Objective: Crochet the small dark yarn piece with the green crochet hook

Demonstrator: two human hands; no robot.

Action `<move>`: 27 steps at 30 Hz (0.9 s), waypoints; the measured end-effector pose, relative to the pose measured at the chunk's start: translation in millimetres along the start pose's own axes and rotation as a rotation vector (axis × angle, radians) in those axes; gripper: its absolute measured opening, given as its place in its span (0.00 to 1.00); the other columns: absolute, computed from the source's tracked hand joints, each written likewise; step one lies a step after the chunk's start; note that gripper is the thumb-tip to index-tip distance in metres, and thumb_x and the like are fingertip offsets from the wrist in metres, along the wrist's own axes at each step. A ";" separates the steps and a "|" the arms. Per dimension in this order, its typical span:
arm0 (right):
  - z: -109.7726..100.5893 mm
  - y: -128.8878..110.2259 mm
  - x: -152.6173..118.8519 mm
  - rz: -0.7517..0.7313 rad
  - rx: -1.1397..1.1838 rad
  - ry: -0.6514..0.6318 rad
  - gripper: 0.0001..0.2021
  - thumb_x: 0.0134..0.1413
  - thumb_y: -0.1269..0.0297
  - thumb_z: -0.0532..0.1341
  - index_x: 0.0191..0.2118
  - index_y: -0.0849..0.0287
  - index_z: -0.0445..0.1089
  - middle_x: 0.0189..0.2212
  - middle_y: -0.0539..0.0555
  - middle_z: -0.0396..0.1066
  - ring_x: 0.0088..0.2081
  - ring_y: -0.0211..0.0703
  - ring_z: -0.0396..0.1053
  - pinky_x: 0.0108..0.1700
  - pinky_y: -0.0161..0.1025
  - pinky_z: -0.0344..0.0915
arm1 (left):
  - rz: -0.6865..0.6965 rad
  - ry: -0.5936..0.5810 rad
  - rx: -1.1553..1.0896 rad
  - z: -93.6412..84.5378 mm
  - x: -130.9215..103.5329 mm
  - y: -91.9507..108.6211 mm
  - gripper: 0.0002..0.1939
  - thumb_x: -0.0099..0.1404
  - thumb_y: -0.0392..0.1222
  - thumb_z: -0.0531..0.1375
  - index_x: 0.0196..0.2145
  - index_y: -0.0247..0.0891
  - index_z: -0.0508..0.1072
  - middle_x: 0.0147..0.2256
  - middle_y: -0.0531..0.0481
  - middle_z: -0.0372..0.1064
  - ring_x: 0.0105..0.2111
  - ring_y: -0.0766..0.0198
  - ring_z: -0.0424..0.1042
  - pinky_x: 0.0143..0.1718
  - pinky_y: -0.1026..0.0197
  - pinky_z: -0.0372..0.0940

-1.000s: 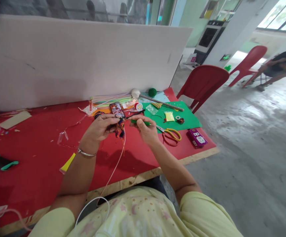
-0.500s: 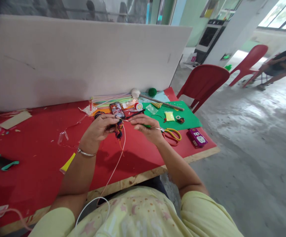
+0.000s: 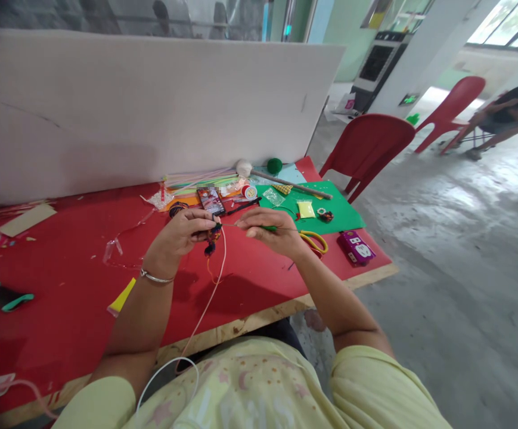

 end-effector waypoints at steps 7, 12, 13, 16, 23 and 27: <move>9.9 14.7 -10.8 0.094 0.124 0.169 0.10 0.61 0.52 0.71 0.42 0.48 0.85 0.39 0.55 0.84 0.42 0.46 0.80 0.42 0.44 0.80 | 0.037 0.019 0.013 2.1 -1.9 4.6 0.10 0.47 0.42 0.73 0.27 0.34 0.81 0.20 0.53 0.68 0.17 0.74 0.56 0.18 0.68 0.47; 17.9 22.3 -15.5 0.144 0.186 0.243 0.11 0.59 0.50 0.71 0.42 0.48 0.85 0.39 0.55 0.83 0.40 0.45 0.79 0.40 0.45 0.81 | 0.081 0.013 0.017 1.4 -2.1 5.9 0.10 0.49 0.42 0.72 0.28 0.34 0.82 0.20 0.53 0.67 0.17 0.74 0.56 0.18 0.67 0.47; 18.9 24.0 -16.4 0.150 0.194 0.254 0.11 0.59 0.50 0.71 0.42 0.48 0.85 0.39 0.55 0.82 0.40 0.45 0.79 0.40 0.45 0.81 | 0.090 0.009 0.017 1.2 -2.1 6.2 0.10 0.49 0.42 0.73 0.28 0.34 0.82 0.19 0.54 0.66 0.17 0.74 0.56 0.18 0.67 0.47; 21.2 28.1 -18.4 0.159 0.207 0.273 0.11 0.59 0.50 0.71 0.42 0.49 0.85 0.39 0.55 0.83 0.40 0.45 0.79 0.41 0.45 0.80 | 0.104 0.003 0.022 0.9 -2.9 7.4 0.10 0.50 0.41 0.73 0.30 0.33 0.84 0.18 0.54 0.64 0.17 0.75 0.54 0.19 0.67 0.45; 27.3 35.4 -20.5 0.225 0.314 0.345 0.12 0.58 0.48 0.72 0.40 0.48 0.85 0.38 0.54 0.83 0.40 0.45 0.80 0.42 0.45 0.80 | 0.120 0.019 0.041 0.7 -5.6 10.0 0.12 0.51 0.42 0.74 0.34 0.34 0.85 0.19 0.53 0.65 0.18 0.73 0.56 0.20 0.66 0.47; 31.8 37.9 -21.8 0.243 0.365 0.392 0.11 0.57 0.49 0.72 0.40 0.48 0.85 0.38 0.53 0.82 0.37 0.43 0.80 0.42 0.44 0.80 | 0.124 0.048 0.020 -0.2 -4.4 8.6 0.11 0.51 0.43 0.74 0.32 0.34 0.85 0.19 0.53 0.65 0.18 0.73 0.57 0.20 0.66 0.48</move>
Point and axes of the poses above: each hand's wrist, its own x-axis towards the middle knuckle, its own z-axis out of the palm, y = z × x, the point moved 3 cm from there along x, towards the middle knuckle
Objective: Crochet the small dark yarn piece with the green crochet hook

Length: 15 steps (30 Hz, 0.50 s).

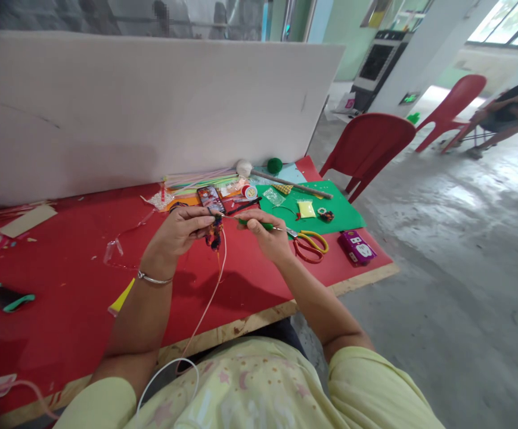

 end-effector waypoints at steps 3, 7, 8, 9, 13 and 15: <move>2.9 -1.2 -0.9 -0.054 0.006 0.006 0.09 0.57 0.52 0.73 0.41 0.47 0.85 0.39 0.53 0.83 0.41 0.44 0.80 0.42 0.43 0.79 | 0.007 0.006 -0.009 -0.1 1.4 -1.7 0.09 0.52 0.43 0.74 0.29 0.34 0.84 0.19 0.55 0.63 0.18 0.74 0.56 0.20 0.66 0.46; 5.1 -0.2 -0.3 0.003 0.044 0.028 0.11 0.54 0.49 0.74 0.38 0.48 0.85 0.38 0.53 0.82 0.40 0.44 0.80 0.42 0.44 0.80 | 0.025 -0.011 -0.017 -0.6 1.9 -3.6 0.10 0.54 0.43 0.74 0.32 0.35 0.85 0.20 0.55 0.62 0.19 0.74 0.55 0.20 0.67 0.46; 5.0 0.5 -0.1 0.026 0.054 0.040 0.12 0.54 0.48 0.74 0.38 0.49 0.85 0.37 0.53 0.82 0.38 0.44 0.80 0.42 0.44 0.80 | 0.028 -0.011 -0.015 -1.0 1.9 -3.8 0.10 0.54 0.43 0.74 0.32 0.35 0.85 0.20 0.55 0.62 0.19 0.74 0.55 0.20 0.67 0.46; 4.7 1.3 0.1 0.047 0.060 0.050 0.13 0.53 0.47 0.74 0.37 0.49 0.85 0.37 0.53 0.82 0.37 0.43 0.80 0.42 0.45 0.81 | 0.028 -0.013 -0.009 -1.4 1.8 -3.9 0.10 0.54 0.43 0.73 0.33 0.35 0.85 0.20 0.55 0.62 0.19 0.74 0.55 0.20 0.67 0.46; 3.8 5.4 0.5 0.118 0.066 0.080 0.17 0.51 0.43 0.74 0.36 0.51 0.84 0.35 0.52 0.83 0.33 0.43 0.80 0.42 0.47 0.81 | 0.035 -0.027 0.011 -1.5 1.9 -3.0 0.12 0.56 0.44 0.72 0.36 0.35 0.86 0.19 0.54 0.62 0.19 0.73 0.56 0.21 0.67 0.46; 3.9 7.5 0.6 0.148 0.087 0.107 0.18 0.49 0.41 0.75 0.35 0.51 0.83 0.35 0.52 0.83 0.33 0.43 0.80 0.41 0.47 0.81 | 0.044 -0.025 0.020 -1.1 2.0 -2.5 0.12 0.56 0.45 0.72 0.35 0.35 0.86 0.20 0.54 0.62 0.19 0.73 0.55 0.21 0.66 0.46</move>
Point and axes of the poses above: each hand's wrist, its own x-axis towards the middle knuckle, its own z-axis out of the palm, y = z × x, the point moved 3 cm from there along x, towards the middle knuckle
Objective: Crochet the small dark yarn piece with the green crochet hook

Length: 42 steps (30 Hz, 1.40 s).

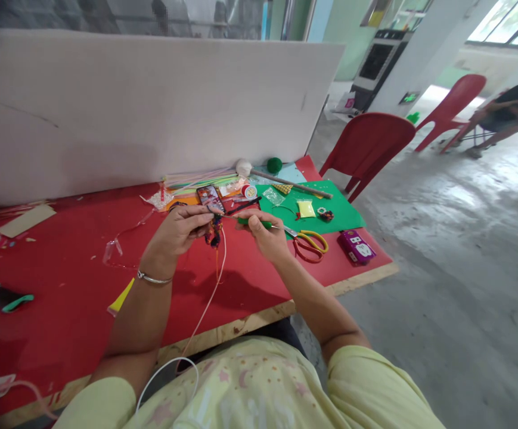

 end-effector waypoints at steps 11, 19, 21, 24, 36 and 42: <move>6.8 -3.9 0.1 -0.002 0.010 0.013 0.19 0.45 0.41 0.76 0.34 0.51 0.83 0.36 0.53 0.83 0.36 0.45 0.80 0.43 0.48 0.82 | 0.048 0.019 -0.001 0.8 -0.3 2.2 0.13 0.56 0.44 0.73 0.38 0.37 0.86 0.21 0.56 0.60 0.19 0.72 0.53 0.21 0.65 0.46; 8.6 0.9 1.5 0.012 0.029 0.030 0.17 0.48 0.41 0.75 0.34 0.50 0.83 0.34 0.50 0.83 0.32 0.41 0.79 0.41 0.45 0.81 | 0.067 0.023 0.016 -2.5 1.7 -2.3 0.11 0.56 0.44 0.73 0.37 0.38 0.85 0.22 0.55 0.62 0.20 0.72 0.54 0.21 0.65 0.48; 8.8 -0.7 1.2 -0.004 -0.001 0.021 0.18 0.48 0.42 0.75 0.35 0.50 0.83 0.35 0.51 0.83 0.33 0.42 0.79 0.43 0.47 0.81 | 0.067 0.022 0.022 -3.3 2.0 -3.7 0.12 0.57 0.44 0.73 0.38 0.38 0.86 0.22 0.55 0.62 0.20 0.72 0.54 0.22 0.65 0.48; 8.0 -2.6 0.9 -0.037 -0.036 -0.001 0.18 0.49 0.42 0.75 0.36 0.51 0.84 0.37 0.52 0.83 0.36 0.44 0.80 0.45 0.48 0.81 | 0.073 0.033 0.015 -3.7 2.5 -3.7 0.12 0.57 0.44 0.73 0.38 0.38 0.86 0.21 0.55 0.61 0.21 0.72 0.54 0.22 0.65 0.48; 5.2 -2.7 0.1 -0.057 -0.026 -0.059 0.14 0.54 0.45 0.73 0.38 0.49 0.84 0.38 0.52 0.83 0.38 0.43 0.80 0.45 0.45 0.81 | 0.043 0.044 0.016 -1.3 1.4 0.3 0.11 0.57 0.46 0.73 0.35 0.37 0.85 0.21 0.53 0.65 0.20 0.72 0.57 0.21 0.66 0.47; 5.5 -5.0 -0.1 -0.081 -0.012 -0.092 0.10 0.56 0.49 0.73 0.38 0.47 0.85 0.37 0.51 0.83 0.36 0.41 0.80 0.42 0.42 0.80 | 0.026 0.032 0.018 0.3 0.7 1.0 0.12 0.56 0.46 0.73 0.34 0.36 0.85 0.20 0.53 0.64 0.19 0.72 0.57 0.21 0.65 0.48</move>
Point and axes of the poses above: each hand's wrist, its own x-axis towards the middle knuckle, its own z-axis out of the palm, y = z × x, the point moved 3 cm from there along x, towards the middle knuckle
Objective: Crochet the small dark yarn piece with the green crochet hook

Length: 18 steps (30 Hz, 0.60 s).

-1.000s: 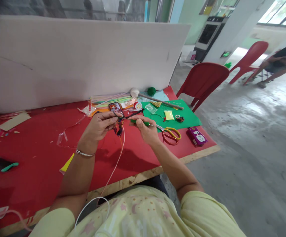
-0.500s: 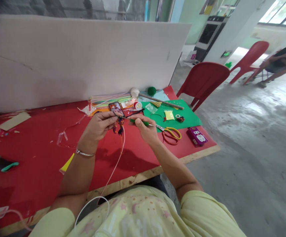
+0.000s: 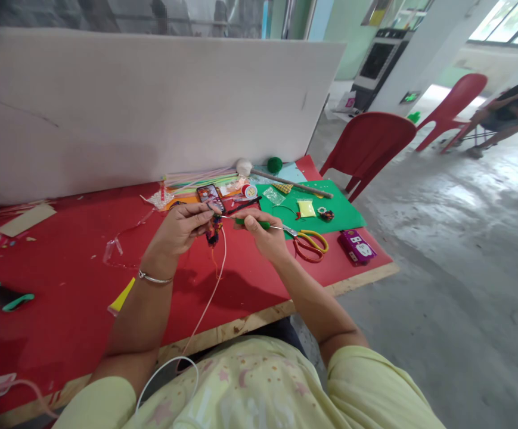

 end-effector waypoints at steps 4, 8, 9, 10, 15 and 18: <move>0.9 -2.1 0.4 0.018 0.015 0.009 0.10 0.55 0.49 0.74 0.37 0.48 0.85 0.35 0.51 0.83 0.36 0.41 0.80 0.41 0.42 0.81 | -0.007 -0.031 -0.024 1.3 0.0 0.5 0.12 0.56 0.46 0.73 0.34 0.35 0.85 0.20 0.54 0.62 0.19 0.73 0.56 0.20 0.66 0.46; 1.1 -2.4 -0.3 0.036 0.007 0.010 0.11 0.56 0.49 0.73 0.36 0.49 0.85 0.35 0.51 0.83 0.35 0.41 0.79 0.40 0.41 0.80 | -0.027 -0.039 -0.031 3.0 0.3 0.1 0.13 0.54 0.47 0.73 0.33 0.34 0.85 0.20 0.54 0.63 0.18 0.73 0.55 0.19 0.66 0.45; 1.2 -2.1 -0.5 0.033 0.009 0.003 0.10 0.56 0.49 0.73 0.36 0.48 0.85 0.35 0.51 0.83 0.35 0.41 0.79 0.40 0.42 0.80 | -0.029 -0.035 -0.030 3.4 0.3 0.1 0.13 0.54 0.47 0.74 0.33 0.34 0.85 0.20 0.54 0.63 0.18 0.73 0.55 0.19 0.66 0.45; 1.2 -1.6 -0.7 0.026 0.012 -0.002 0.09 0.57 0.50 0.73 0.37 0.48 0.85 0.36 0.50 0.83 0.35 0.41 0.79 0.40 0.41 0.79 | -0.030 -0.032 -0.030 3.8 0.2 0.2 0.13 0.54 0.47 0.74 0.33 0.34 0.84 0.20 0.54 0.63 0.18 0.73 0.55 0.19 0.66 0.45; 2.0 -2.0 1.6 -0.028 -0.079 -0.005 0.09 0.58 0.50 0.71 0.36 0.47 0.85 0.36 0.51 0.82 0.35 0.43 0.78 0.39 0.43 0.77 | -0.038 0.002 -0.037 4.9 -0.4 3.6 0.13 0.52 0.47 0.74 0.31 0.35 0.84 0.19 0.54 0.64 0.17 0.73 0.56 0.18 0.67 0.47; 6.5 -8.6 7.6 -0.071 -0.210 -0.039 0.10 0.61 0.50 0.70 0.37 0.49 0.85 0.34 0.51 0.82 0.34 0.43 0.77 0.40 0.44 0.76 | -0.043 0.030 -0.047 2.8 -0.1 6.9 0.12 0.51 0.46 0.74 0.29 0.35 0.84 0.19 0.54 0.65 0.17 0.74 0.57 0.17 0.67 0.48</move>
Point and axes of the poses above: each hand's wrist, its own x-axis towards the middle knuckle, its own z-axis out of the palm, y = z × x, the point moved 3 cm from there along x, towards the middle knuckle
